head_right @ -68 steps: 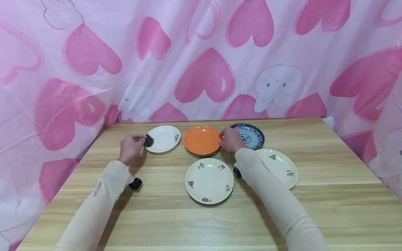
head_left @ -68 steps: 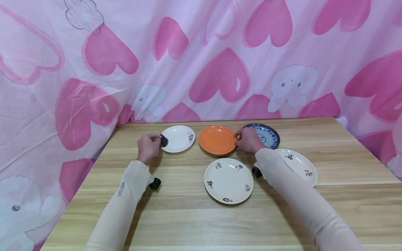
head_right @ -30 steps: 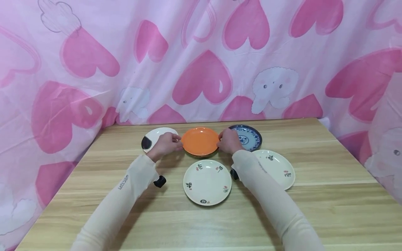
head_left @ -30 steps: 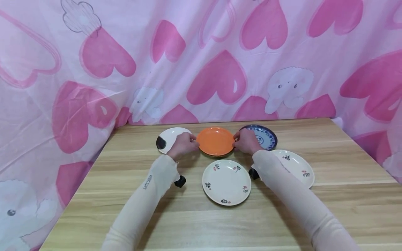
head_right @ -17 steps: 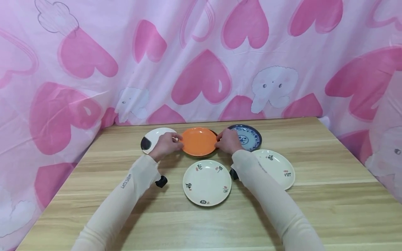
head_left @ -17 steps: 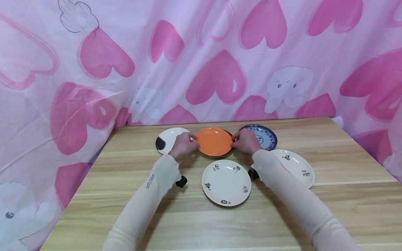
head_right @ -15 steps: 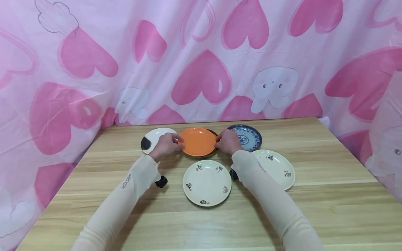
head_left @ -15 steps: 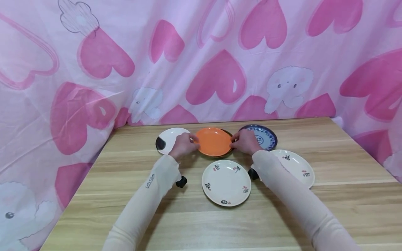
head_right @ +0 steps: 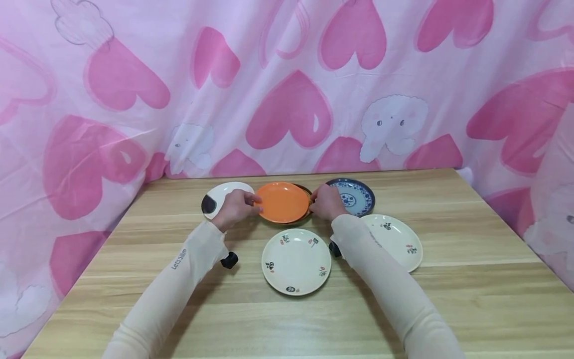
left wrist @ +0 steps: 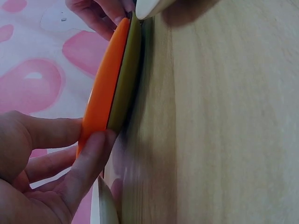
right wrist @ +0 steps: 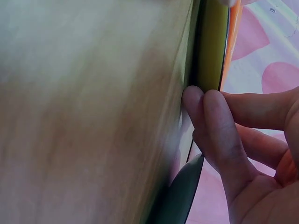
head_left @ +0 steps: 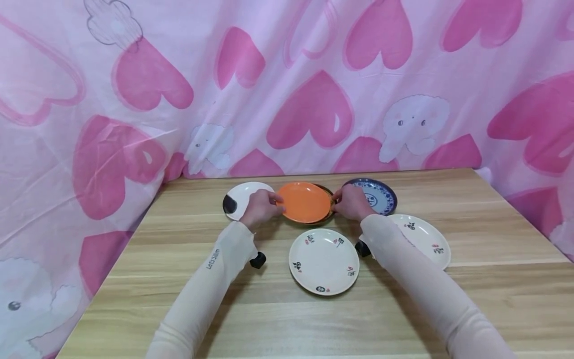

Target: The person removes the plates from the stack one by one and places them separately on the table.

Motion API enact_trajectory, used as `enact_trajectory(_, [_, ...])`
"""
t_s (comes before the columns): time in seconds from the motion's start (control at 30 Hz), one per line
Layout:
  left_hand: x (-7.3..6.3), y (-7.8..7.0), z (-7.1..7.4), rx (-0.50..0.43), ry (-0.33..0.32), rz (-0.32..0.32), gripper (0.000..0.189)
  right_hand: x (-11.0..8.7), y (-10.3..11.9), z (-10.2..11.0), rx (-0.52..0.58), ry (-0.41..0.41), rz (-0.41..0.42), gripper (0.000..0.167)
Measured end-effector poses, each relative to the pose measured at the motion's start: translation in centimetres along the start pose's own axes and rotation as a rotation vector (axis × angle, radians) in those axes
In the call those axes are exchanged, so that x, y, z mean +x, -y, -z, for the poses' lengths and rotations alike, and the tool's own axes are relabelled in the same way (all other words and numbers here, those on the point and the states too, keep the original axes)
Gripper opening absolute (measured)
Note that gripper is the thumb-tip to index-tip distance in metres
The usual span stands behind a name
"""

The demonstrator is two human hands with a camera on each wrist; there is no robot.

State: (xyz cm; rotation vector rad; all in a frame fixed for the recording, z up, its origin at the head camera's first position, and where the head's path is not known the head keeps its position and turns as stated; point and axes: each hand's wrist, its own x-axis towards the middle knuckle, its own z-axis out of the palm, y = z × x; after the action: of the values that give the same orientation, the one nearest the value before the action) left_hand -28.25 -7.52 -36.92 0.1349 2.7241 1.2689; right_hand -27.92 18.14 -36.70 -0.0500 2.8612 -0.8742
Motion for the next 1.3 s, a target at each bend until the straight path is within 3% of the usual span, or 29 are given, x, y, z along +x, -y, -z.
enact_trajectory(0.33, [-0.3, 0.3, 0.4, -0.106, -0.025, 0.024, 0.03, 0.1, 0.1, 0.0, 0.005, 0.005, -0.009, 0.034])
enact_trajectory(0.83, [-0.9, 0.8, 1.9, -0.165, -0.028, 0.007, 0.035, 0.4, -0.3, 0.0, -0.023, 0.0, 0.028, 0.035])
enact_trajectory(1.07, [-1.7, 1.6, 3.1, -0.279, 0.001, 0.008, 0.036, 0.2, -0.1, 0.0, -0.032, -0.01, 0.032, 0.035])
enact_trajectory(1.3, [-2.7, 2.9, 4.4, -0.206, -0.004, -0.015, 0.036, 0.2, -0.1, -0.2, -0.043, -0.03, 0.06, 0.035])
